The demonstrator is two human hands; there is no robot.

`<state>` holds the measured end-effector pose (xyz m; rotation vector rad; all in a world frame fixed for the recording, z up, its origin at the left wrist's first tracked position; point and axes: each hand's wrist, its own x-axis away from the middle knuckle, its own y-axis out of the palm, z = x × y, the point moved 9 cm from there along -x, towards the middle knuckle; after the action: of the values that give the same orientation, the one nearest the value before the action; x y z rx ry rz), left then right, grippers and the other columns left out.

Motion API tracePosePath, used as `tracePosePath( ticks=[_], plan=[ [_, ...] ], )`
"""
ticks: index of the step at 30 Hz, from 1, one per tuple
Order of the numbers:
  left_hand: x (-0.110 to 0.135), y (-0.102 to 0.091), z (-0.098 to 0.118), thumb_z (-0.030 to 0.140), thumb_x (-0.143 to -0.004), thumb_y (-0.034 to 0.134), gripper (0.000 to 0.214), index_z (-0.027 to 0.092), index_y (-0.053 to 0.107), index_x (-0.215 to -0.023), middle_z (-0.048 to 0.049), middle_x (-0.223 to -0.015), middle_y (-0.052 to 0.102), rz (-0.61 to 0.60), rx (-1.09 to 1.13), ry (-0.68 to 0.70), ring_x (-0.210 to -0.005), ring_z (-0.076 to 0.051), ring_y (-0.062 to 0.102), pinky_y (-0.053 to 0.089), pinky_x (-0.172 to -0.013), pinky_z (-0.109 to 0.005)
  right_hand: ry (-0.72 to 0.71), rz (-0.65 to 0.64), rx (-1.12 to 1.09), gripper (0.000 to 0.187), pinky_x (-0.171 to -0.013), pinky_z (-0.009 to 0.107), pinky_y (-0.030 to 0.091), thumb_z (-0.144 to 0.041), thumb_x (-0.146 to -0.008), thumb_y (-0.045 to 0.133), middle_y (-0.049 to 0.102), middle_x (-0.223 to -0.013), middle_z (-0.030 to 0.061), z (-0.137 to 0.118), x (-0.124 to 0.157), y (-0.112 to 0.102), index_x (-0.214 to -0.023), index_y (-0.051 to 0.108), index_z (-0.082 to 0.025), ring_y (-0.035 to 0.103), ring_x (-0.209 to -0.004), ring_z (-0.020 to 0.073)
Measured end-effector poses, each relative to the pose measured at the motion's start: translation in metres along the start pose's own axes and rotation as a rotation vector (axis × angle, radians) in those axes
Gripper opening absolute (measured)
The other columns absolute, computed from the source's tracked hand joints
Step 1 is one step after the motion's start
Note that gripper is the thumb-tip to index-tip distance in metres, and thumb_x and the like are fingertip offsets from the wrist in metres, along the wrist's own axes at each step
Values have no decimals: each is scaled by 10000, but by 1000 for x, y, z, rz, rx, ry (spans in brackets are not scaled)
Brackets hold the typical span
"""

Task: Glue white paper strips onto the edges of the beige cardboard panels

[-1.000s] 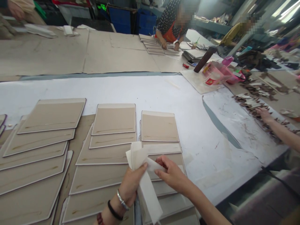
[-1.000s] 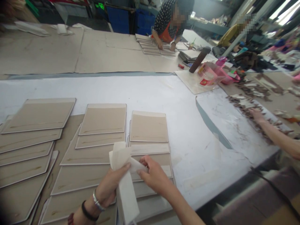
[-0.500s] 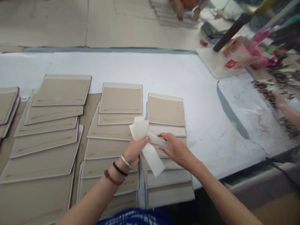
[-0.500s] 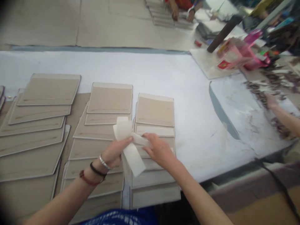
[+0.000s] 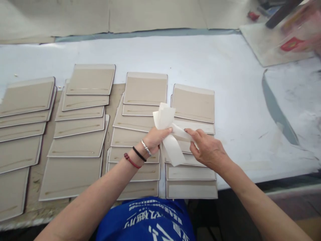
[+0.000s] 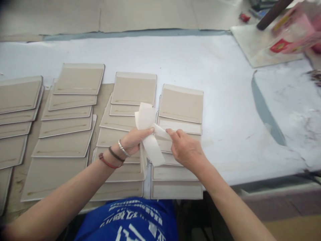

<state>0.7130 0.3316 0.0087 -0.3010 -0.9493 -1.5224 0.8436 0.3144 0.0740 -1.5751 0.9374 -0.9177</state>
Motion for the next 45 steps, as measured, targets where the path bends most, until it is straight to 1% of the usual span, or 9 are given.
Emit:
tracePosePath(
  ticks=[8, 12, 18, 21, 24, 26, 32, 38, 45],
  plan=[
    [3, -2, -6, 319, -456, 796, 461, 101, 648, -834, -65, -773, 667, -10, -38, -6, -647, -152, 562, 443, -599, -259, 39, 5, -341, 306, -795, 326, 466, -315, -878, 423, 612, -1053, 84, 5, 3, 0, -1152, 497, -200, 575, -959, 206],
    [0, -2, -6, 330, -455, 805, 502, 94, 649, -870, -92, -827, 680, -18, -23, -30, -704, -186, 597, 471, -666, -289, 60, -21, -380, 378, -856, 357, 449, -168, -840, 372, 580, -1112, 100, 6, 2, 2, -1212, 440, -170, 547, -1019, 204],
    [-3, -5, -3, 322, -455, 815, 502, 104, 656, -878, -98, -794, 687, -4, 20, -73, -695, -197, 612, 483, -653, -289, 89, -33, -350, 542, -828, 354, 448, -69, -704, 409, 550, -1080, 102, 11, -4, 7, -1239, 390, -158, 530, -978, 208],
    [-3, -8, -1, 331, -462, 808, 486, 113, 660, -870, -85, -770, 682, 12, 30, -74, -689, -194, 608, 484, -637, -284, 113, -26, -412, 470, -821, 343, 432, -103, -744, 405, 551, -1081, 95, 14, -6, 12, -1208, 419, -173, 525, -970, 204],
    [-4, -21, 0, 380, -487, 780, 432, 115, 664, -808, -62, -701, 657, 98, -3, -41, -633, -174, 583, 471, -583, -271, 210, -48, -539, 241, -712, 296, 427, -210, -849, 352, 605, -875, 50, 25, -9, 21, -994, 543, -198, 554, -788, 174],
    [-4, -30, 4, 400, -520, 749, 377, 122, 660, -759, -55, -686, 641, 153, -49, 35, -632, -168, 571, 458, -580, -267, 298, -49, -600, 247, -643, 273, 401, -288, -874, 342, 580, -711, 16, 41, -14, 27, -814, 568, -207, 529, -669, 157],
    [-8, -5, 13, 291, -677, 609, 124, 189, 667, -716, -14, -522, 549, 31, -678, 229, -524, -167, 498, 388, -545, -280, 407, -129, -850, 208, -564, 234, 341, -311, -794, 440, 523, -608, -19, 90, -52, 45, -679, 565, -191, 473, -597, 128],
    [-17, 55, 24, 19, -737, 400, 286, 109, 667, -782, -185, -823, 626, -63, -1631, 442, -830, -292, 541, 385, -680, -378, 478, -351, -1035, 384, -430, 216, 152, -510, -720, 520, 289, -410, -87, 100, -87, 67, -537, 514, -173, 202, -401, 58],
    [-41, 71, 13, 76, -816, 381, 300, 32, 661, -913, -261, -1308, 415, -130, -1942, 434, -1146, -313, 421, 375, -870, -406, 485, -611, -818, 342, -436, 231, 155, -479, -647, 604, 246, -370, -97, 114, -109, 80, -542, 570, -154, 212, -409, 60]
  ],
)
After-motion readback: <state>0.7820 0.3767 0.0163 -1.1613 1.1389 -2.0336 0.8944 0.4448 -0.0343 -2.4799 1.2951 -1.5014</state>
